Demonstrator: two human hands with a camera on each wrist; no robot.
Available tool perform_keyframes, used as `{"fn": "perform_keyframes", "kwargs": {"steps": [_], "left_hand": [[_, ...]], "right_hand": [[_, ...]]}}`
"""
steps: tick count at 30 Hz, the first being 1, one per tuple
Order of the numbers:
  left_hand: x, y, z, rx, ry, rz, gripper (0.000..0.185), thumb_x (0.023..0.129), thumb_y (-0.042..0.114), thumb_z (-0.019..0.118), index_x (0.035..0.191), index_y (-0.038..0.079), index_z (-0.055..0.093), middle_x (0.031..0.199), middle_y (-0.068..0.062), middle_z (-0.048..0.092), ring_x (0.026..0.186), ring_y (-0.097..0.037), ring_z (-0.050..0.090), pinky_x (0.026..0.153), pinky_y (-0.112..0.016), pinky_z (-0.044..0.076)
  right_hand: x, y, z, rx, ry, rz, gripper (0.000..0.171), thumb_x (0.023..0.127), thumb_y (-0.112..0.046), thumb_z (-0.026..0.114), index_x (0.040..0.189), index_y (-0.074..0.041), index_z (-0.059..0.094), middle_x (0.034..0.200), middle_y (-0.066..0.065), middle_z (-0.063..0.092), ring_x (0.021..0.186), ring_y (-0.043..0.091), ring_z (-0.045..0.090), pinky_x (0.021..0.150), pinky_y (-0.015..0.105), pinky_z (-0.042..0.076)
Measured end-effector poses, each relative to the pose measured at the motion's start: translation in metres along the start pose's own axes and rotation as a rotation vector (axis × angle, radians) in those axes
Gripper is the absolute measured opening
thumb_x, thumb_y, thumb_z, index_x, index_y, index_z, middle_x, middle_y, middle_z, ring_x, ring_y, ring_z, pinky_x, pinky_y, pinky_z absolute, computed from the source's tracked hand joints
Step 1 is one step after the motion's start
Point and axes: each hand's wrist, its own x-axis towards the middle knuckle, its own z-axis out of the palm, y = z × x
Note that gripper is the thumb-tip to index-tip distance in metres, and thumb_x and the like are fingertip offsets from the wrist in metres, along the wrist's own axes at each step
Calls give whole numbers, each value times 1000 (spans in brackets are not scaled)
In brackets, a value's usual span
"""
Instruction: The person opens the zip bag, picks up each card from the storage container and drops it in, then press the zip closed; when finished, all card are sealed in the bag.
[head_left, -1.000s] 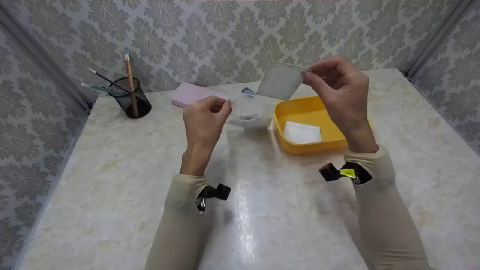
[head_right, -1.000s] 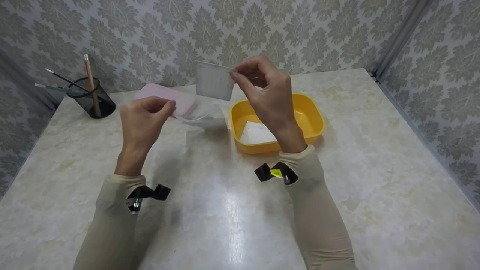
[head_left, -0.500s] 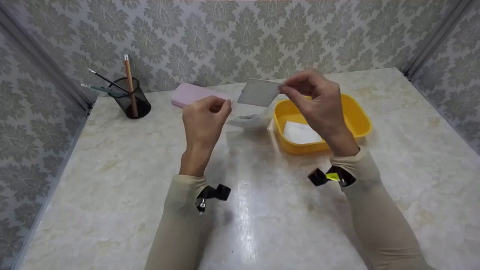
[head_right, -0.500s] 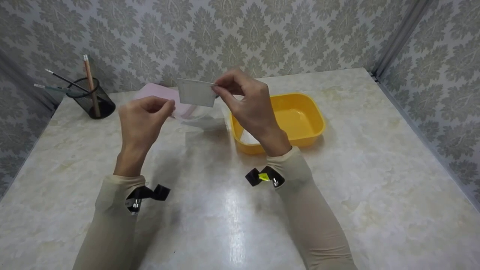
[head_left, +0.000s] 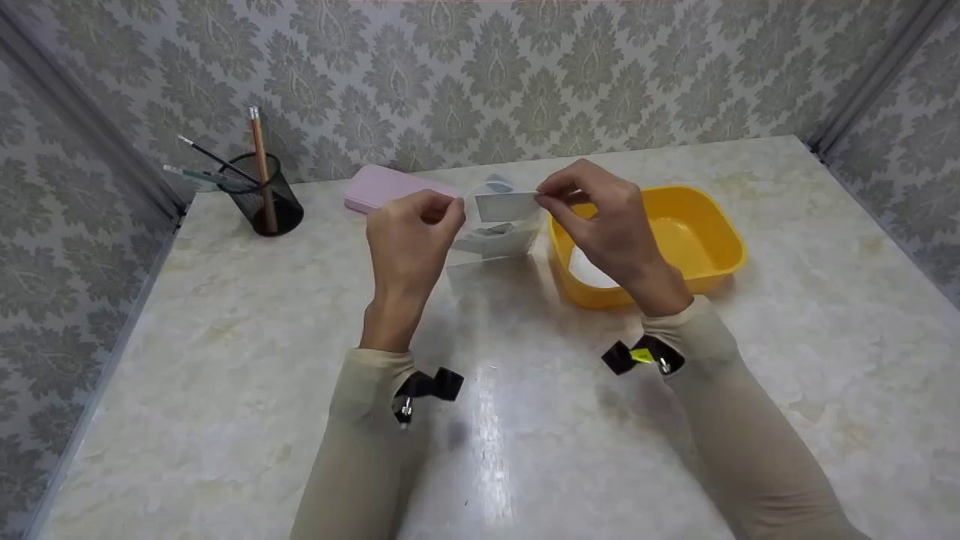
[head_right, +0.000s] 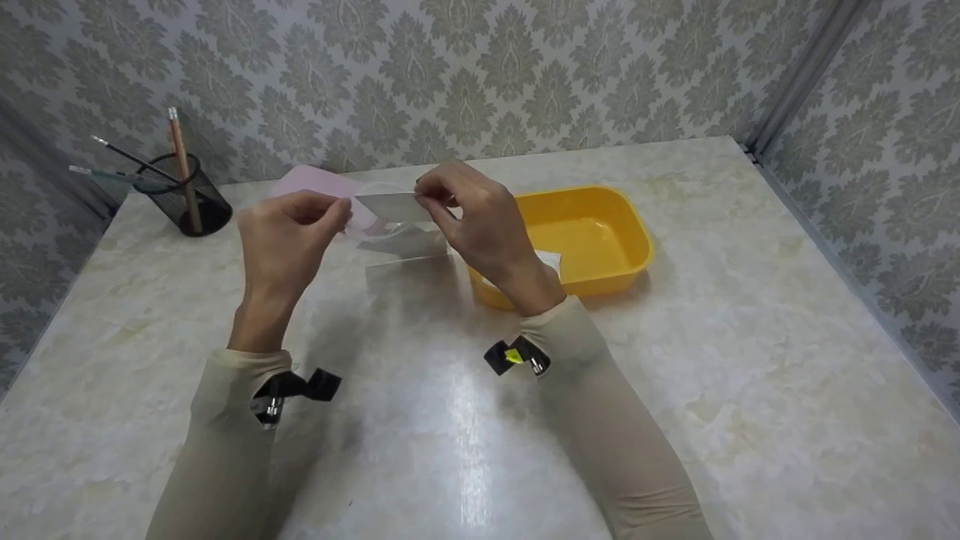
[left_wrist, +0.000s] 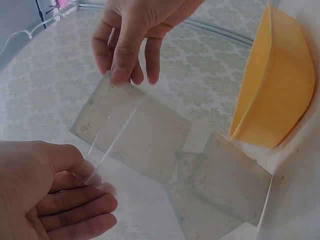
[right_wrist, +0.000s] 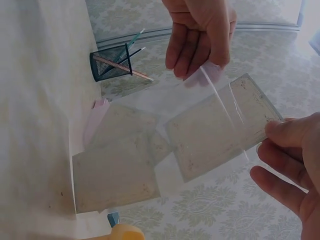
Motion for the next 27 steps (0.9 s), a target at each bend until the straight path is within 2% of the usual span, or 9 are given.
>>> {"fn": "perform_keyframes", "kwargs": {"steps": [7,18,27], "left_hand": [[0,1,0,10,-2,-8,15,96,12,75,89,2,85,79,-9,78,71,-23,74,73,-40,58],[0,1,-1,8,-9,-9,15,96,12,75,91,2,85,80,-10,78,71,-22,74,72,-39,58],[0,1,0,-11,-13,10,16,96,11,74,89,2,84,79,-9,78,70,-22,73,71,-39,58]], "right_hand": [[-1,3,1,-62,-39,-18,8,97,0,77,103,2,72,98,13,73,85,21,71,77,24,59],[-2,0,-2,-176,-133,10,4,98,-5,77,101,-2,77,98,12,66,85,21,68,80,32,60],[-3,2,4,-140,-55,-15,5,96,-6,79,98,-2,79,95,13,64,80,18,68,78,26,59]]}}
